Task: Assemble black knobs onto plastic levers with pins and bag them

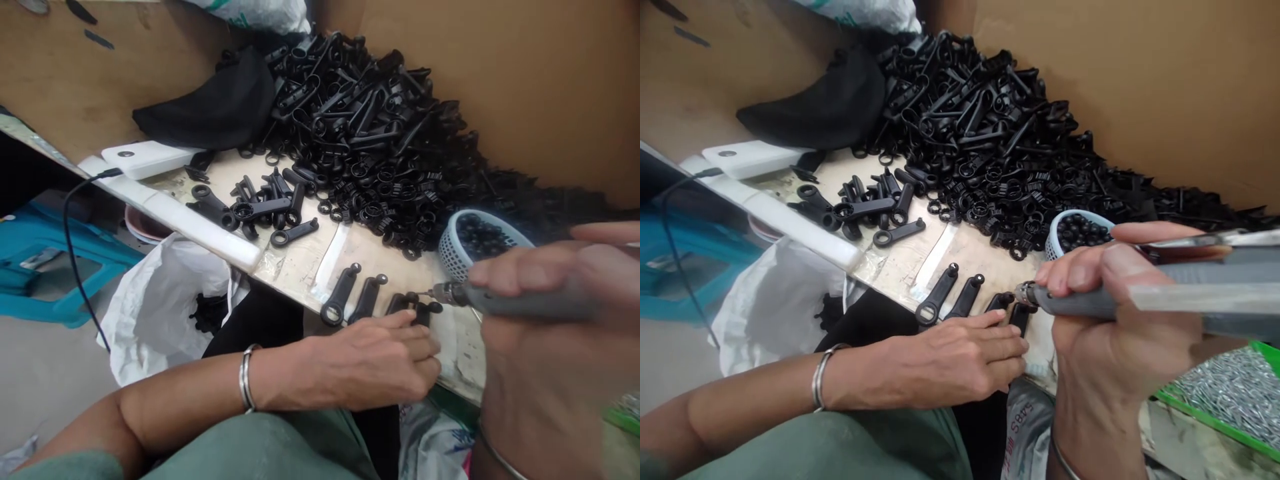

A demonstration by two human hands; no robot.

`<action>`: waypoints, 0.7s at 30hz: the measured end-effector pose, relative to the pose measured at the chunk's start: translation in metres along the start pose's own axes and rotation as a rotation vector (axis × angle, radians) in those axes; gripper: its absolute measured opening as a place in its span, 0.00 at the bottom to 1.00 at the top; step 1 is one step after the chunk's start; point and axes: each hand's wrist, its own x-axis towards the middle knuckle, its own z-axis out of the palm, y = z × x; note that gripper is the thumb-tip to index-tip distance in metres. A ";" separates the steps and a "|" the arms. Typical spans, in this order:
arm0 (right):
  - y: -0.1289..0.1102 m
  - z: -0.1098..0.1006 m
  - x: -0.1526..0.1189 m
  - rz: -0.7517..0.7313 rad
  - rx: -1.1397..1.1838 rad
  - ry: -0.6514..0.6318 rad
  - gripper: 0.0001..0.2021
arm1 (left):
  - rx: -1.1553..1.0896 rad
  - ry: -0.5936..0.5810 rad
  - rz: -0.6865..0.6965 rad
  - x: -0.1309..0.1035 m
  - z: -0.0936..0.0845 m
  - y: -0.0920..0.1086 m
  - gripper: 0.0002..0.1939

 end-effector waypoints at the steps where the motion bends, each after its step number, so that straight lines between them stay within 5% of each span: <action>1: 0.002 0.005 0.000 -0.022 -0.004 -0.008 0.09 | 0.017 0.009 -0.016 -0.005 -0.005 -0.001 0.13; 8: 0.012 0.027 0.000 0.024 0.009 -0.007 0.10 | 0.154 0.014 -0.178 -0.043 -0.009 -0.005 0.10; 21: 0.028 0.030 0.005 0.092 -0.015 -0.010 0.09 | 0.107 0.041 -0.193 -0.044 -0.009 -0.007 0.12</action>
